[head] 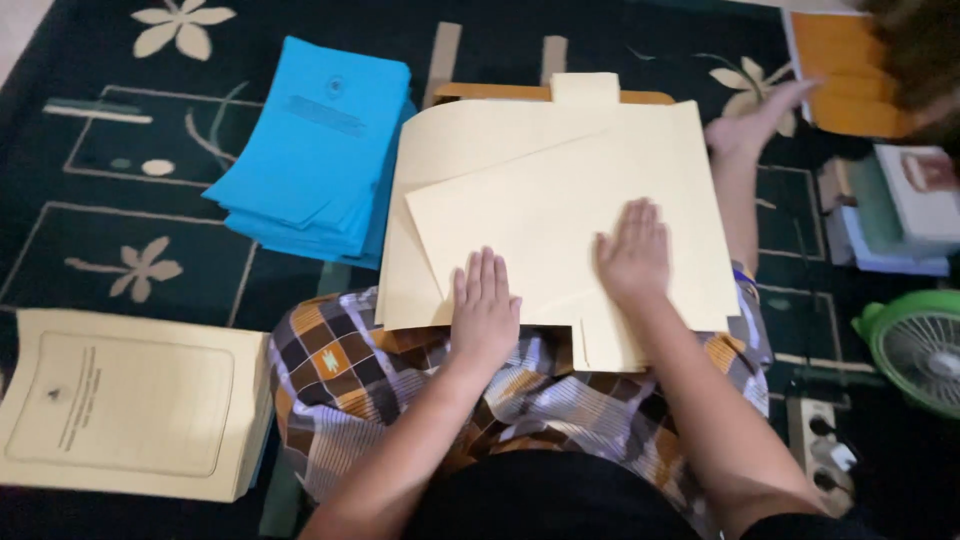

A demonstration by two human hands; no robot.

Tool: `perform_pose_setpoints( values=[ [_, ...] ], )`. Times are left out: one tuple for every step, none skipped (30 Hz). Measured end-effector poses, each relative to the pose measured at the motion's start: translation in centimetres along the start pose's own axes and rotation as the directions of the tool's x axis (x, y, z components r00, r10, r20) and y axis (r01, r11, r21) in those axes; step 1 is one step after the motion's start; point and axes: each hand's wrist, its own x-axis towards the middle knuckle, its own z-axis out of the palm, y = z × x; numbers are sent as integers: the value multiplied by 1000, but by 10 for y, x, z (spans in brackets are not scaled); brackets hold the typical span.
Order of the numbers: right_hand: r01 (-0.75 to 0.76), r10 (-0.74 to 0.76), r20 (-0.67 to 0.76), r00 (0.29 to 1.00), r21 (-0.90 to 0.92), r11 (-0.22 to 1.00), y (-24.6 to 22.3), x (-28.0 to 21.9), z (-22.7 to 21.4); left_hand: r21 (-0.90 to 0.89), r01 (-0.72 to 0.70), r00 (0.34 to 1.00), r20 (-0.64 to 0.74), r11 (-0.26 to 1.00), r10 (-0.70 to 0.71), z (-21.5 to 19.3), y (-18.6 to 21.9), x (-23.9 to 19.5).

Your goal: Assembling paper folders by folding pre-cut flaps and inserting printed documents into them.

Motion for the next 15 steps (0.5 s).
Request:
perform_pose_setpoints(
  values=[
    [-15,15,-5,1000,0,1000,-15,-19,-13,3,-15,1000,-1,1000,15,-2,2,-6],
    [62,-63,20,998,42,997,-32,-37,-26,24,-44,999,24,999,43,-5,4,-13],
    [147,-150,39,988,81,986,-49,-53,-39,40,-66,997,44,997,64,-7,5,-19],
    [142,-144,32,989,75,987,-36,-37,-33,38,-73,997,37,997,72,-12,0,-21],
    [130,-132,43,990,47,990,-25,-24,-24,45,-86,995,56,995,83,-14,-7,-26],
    [119,-120,53,991,19,993,-14,-11,-15,51,-98,993,75,994,94,-17,-15,-31],
    [123,-124,52,991,19,992,-5,-1,-14,51,-94,993,73,994,91,-12,-24,-29],
    [19,-20,39,999,37,999,4,9,-13,92,-111,992,71,990,105,-7,-34,-26],
    [-81,80,28,996,58,995,10,20,-11,133,-123,991,69,983,115,-2,-45,-24],
    [-74,72,28,997,59,995,-9,29,-9,134,-116,992,68,984,107,-13,-40,-29],
    [-32,32,4,999,27,999,-26,35,-6,98,-110,991,91,989,102,-23,-35,-34],
    [9,-9,-20,1000,-7,1000,-44,43,-2,62,-104,989,115,993,96,-34,-30,-38],
    [5,-5,-18,1000,-6,1000,-78,38,-10,63,-107,988,117,992,99,-29,-32,-33],
    [175,-175,1,985,10,985,-113,34,-17,112,-88,988,137,990,72,-24,-33,-27],
    [337,-337,20,941,21,941,-142,30,-23,154,-74,987,155,985,50,-17,-30,-21]
  ],
)
